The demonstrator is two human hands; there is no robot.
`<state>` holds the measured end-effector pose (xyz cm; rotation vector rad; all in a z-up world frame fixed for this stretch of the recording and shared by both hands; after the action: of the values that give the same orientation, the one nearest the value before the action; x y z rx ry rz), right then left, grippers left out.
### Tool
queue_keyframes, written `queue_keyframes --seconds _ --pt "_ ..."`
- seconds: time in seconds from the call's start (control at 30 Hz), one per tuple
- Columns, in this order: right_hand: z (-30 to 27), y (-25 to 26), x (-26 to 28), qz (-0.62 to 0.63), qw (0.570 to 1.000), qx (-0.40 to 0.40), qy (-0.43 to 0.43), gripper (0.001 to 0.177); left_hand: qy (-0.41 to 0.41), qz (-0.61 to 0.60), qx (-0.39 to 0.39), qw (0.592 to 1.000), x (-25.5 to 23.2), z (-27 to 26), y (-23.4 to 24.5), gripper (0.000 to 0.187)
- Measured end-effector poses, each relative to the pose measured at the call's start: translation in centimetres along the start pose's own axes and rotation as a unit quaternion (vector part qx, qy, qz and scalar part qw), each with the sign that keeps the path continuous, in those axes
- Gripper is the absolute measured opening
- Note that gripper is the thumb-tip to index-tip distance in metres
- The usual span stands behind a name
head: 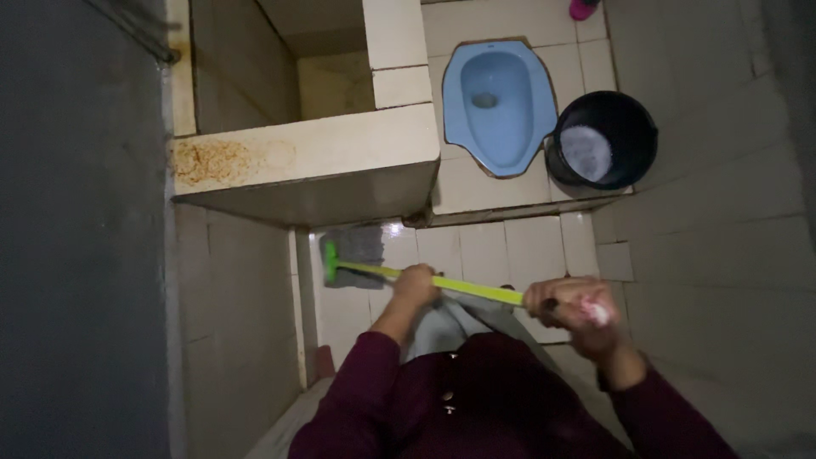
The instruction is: The person mops the tiled floor of a bathroom using a mop with a green handle. They move the mop back and forth across the floor near a blue squat toilet and a black bucket.
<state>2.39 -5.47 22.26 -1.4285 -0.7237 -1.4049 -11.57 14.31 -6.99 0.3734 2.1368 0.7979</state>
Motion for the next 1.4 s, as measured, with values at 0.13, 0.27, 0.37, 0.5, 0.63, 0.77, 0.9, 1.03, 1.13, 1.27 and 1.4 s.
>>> queue_keyframes --seconds 0.13,0.27,0.37,0.5,0.63,0.77,0.9,1.03,1.13,1.27,1.4 --pt "-1.3 2.8 4.2 -0.008 1.0 -0.02 -0.004 0.043 -0.129 -0.005 -0.017 0.991 -6.4 0.5 -1.9 0.02" --pt "-3.2 5.8 7.3 0.022 0.996 -0.045 -0.073 0.042 -0.256 -0.021 -0.033 0.966 -13.4 0.4 -3.7 0.033" --pt "-6.1 7.8 10.1 -0.341 0.936 -0.061 -0.059 0.037 -0.246 -0.078 0.042 0.965 -18.6 0.4 -6.3 0.019" --pt "-6.4 6.9 9.8 -0.206 0.977 -0.037 -0.038 0.027 -0.272 -0.107 0.08 0.953 -24.4 1.3 -9.4 0.042" --pt "-3.0 2.2 10.9 -0.369 0.929 0.016 -0.002 0.017 -0.319 -0.152 0.068 0.933 -25.7 2.9 -12.0 0.031" --pt "-0.7 -0.5 11.6 -0.4 0.911 0.054 0.088 0.025 -0.34 -0.144 0.044 0.928 -24.8 3.1 -11.0 0.028" --pt "-0.2 -1.0 11.8 -0.379 0.911 0.049 0.154 0.03 -0.313 -0.112 0.012 0.943 -23.2 1.3 -7.8 0.018" --pt "0.9 -3.9 12.6 -0.27 0.948 0.051 0.164 0.044 -0.299 -0.089 0.0 0.95 -19.8 -0.8 -4.5 0.02" --pt "2.5 -6.3 11.9 -0.16 0.977 0.072 0.12 0.058 -0.228 -0.053 -0.021 0.972 -15.4 -2.3 -2.1 0.022" --pt "2.9 -9.2 8.8 -0.105 0.989 0.092 0.059 0.059 -0.117 -0.014 -0.038 0.992 -9.2 -4.9 1.5 0.017" --pt "4.1 -10.7 6.2 -0.057 0.986 0.146 0.059 0.053 -0.055 0.027 -0.099 0.993 -3.5 -8.3 5.5 0.013"
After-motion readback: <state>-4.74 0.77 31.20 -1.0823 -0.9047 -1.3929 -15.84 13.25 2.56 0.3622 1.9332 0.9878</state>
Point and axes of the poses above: each hand's wrist, its own z-axis towards the middle knuckle, its own y-axis out of the back of the hand, x = y × z, the point moved 4 cm from there along z, towards the middle knuckle, and after that the axes turned 3 degrees about -y, right-handed, at the moved point
